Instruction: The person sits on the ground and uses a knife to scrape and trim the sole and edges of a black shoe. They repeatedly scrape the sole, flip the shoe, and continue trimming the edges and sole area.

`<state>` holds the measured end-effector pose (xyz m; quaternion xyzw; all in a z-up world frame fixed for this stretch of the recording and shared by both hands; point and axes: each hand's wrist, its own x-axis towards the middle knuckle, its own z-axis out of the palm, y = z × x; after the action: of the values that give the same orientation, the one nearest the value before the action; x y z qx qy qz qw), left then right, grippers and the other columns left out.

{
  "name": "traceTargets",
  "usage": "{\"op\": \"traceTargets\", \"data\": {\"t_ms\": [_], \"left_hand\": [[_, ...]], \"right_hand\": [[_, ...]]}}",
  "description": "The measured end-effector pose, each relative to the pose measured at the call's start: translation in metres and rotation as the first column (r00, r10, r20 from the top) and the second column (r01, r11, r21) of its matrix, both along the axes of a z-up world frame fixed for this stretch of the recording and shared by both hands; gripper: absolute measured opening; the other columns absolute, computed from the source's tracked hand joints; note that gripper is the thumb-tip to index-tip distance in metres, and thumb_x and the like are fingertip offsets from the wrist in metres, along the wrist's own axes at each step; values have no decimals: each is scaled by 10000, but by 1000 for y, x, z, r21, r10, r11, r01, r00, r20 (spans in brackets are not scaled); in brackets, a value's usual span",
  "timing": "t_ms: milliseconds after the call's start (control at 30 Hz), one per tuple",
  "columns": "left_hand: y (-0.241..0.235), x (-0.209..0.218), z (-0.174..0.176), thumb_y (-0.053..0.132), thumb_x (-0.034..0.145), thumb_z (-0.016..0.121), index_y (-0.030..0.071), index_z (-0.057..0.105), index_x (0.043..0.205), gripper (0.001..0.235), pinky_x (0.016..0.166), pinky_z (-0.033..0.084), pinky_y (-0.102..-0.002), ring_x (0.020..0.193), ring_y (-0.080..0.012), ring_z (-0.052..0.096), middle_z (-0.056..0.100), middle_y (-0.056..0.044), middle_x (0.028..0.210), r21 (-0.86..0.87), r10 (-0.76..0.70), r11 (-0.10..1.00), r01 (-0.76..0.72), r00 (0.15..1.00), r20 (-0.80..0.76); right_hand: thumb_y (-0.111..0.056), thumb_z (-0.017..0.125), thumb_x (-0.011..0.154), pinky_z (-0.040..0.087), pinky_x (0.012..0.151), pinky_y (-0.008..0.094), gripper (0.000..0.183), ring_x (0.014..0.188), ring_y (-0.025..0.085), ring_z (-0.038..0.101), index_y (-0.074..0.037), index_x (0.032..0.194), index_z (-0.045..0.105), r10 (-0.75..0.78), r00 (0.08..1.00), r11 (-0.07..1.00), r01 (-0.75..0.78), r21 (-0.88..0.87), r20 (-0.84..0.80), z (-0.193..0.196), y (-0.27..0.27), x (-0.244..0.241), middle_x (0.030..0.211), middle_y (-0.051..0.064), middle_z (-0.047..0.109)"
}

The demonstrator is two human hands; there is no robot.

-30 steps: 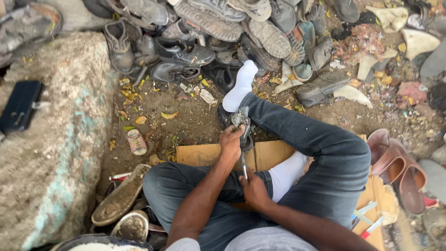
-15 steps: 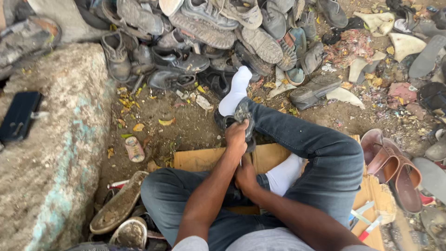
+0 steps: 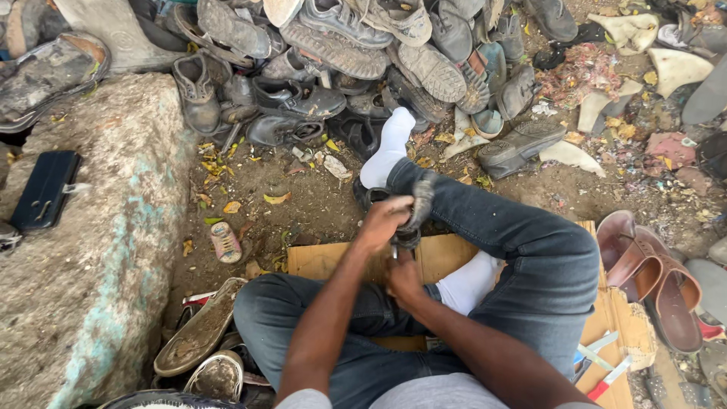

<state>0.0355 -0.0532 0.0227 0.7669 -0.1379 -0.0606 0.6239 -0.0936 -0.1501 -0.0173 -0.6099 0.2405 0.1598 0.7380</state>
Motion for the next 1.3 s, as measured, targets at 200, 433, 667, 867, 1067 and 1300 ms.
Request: {"op": "traceTargets", "data": {"t_ms": [200,433,667,867,1067,1300], "left_hand": [[42,1,15,161,849,631,120,762,939,163,1192,302,-581,1240,-278,602,724,-87,1079,866,-481,500,-6,830,283],[6,-18,-2,184,977,535,83,720,950,212,1062,402,-518,853,-226,658,682,-89,850,920,-565,372,-120,757,327],[-2,-29,-40,158,928,590,54,730,971,180,797,495,-497,844,-380,676,707,-175,923,630,294,647,-430,903,314],[7,-13,-64,221,923,688,30,725,968,200,798,492,-532,906,-483,641,698,-250,934,305,676,647,-699,711,194],[17,-10,-80,233,899,699,26,742,963,221,794,509,-504,874,-458,660,704,-243,921,262,686,672,-693,715,133],[20,-8,-81,263,893,742,-23,728,998,305,766,525,-447,815,-396,687,718,-249,897,150,738,666,-731,675,14]], "right_hand": [[-148,549,999,289,323,312,325,370,142,354,-74,1311,498,108,983,993,-100,60,-148,62,-21,-3,614,23,438],[-203,532,1000,285,331,307,474,383,137,386,-114,1465,526,194,960,978,-206,-39,-202,69,-53,-1,602,3,497],[-283,639,992,451,627,374,413,662,204,568,-101,1362,657,537,841,708,-490,-510,-62,3,-71,80,797,133,625],[-276,648,947,517,943,408,389,1010,304,710,-27,1242,695,700,711,572,-502,-649,67,-22,-60,137,1129,213,742],[-272,605,967,526,895,447,330,953,397,715,-23,1158,707,686,723,563,-464,-684,74,6,-58,107,1025,260,735],[-310,547,962,503,869,566,330,1004,476,657,-104,1202,643,705,698,344,-491,-800,-125,57,-34,96,1035,257,700]]}}
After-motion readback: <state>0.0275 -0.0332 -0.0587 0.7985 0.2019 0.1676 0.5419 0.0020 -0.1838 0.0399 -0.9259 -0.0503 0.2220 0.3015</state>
